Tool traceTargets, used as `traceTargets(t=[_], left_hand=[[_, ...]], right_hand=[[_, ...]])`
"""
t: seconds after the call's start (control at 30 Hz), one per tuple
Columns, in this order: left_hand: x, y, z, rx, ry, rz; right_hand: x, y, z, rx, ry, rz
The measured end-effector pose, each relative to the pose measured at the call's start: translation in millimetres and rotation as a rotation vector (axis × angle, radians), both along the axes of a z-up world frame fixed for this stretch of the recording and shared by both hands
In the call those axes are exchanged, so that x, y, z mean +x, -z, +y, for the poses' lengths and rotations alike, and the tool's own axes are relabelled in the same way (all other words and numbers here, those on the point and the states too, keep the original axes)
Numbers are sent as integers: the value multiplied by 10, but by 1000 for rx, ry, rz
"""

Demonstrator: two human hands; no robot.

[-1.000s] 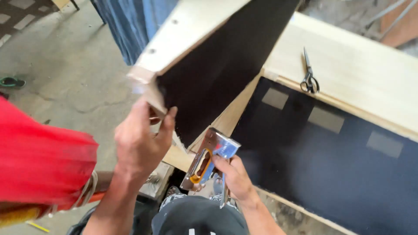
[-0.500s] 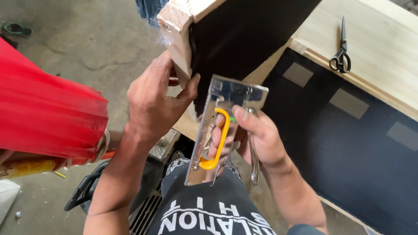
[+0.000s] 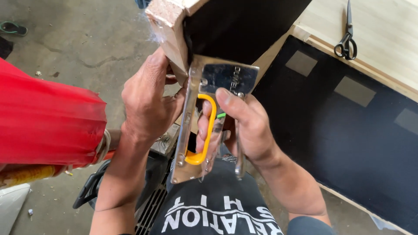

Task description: Securing black fabric to a wooden furniture frame using a manual staple gun.

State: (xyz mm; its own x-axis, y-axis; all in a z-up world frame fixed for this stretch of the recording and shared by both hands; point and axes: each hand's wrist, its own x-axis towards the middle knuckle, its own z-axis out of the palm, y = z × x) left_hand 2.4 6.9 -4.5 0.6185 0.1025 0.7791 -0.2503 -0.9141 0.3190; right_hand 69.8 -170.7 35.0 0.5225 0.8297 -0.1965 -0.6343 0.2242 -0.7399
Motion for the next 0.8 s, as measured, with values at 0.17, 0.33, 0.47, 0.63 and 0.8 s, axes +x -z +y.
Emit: traceTargets(t=[0.17, 0.33, 0.47, 0.63, 0.8], left_hand=[[29, -22, -34, -2, -10, -2], [6, -37, -3, 74, -78, 27], [30, -31, -47, 56, -137, 75], [80, -13, -100, 62, -155, -16], [112, 5, -135, 21, -128, -22]], right_hand=[[-95, 43, 143, -118, 185, -176], [-20, 220, -118, 89, -10, -167], [88, 454, -344, 195, -70, -241], [142, 488, -390, 124, -129, -141], [239, 391, -290, 128, -145, 23]])
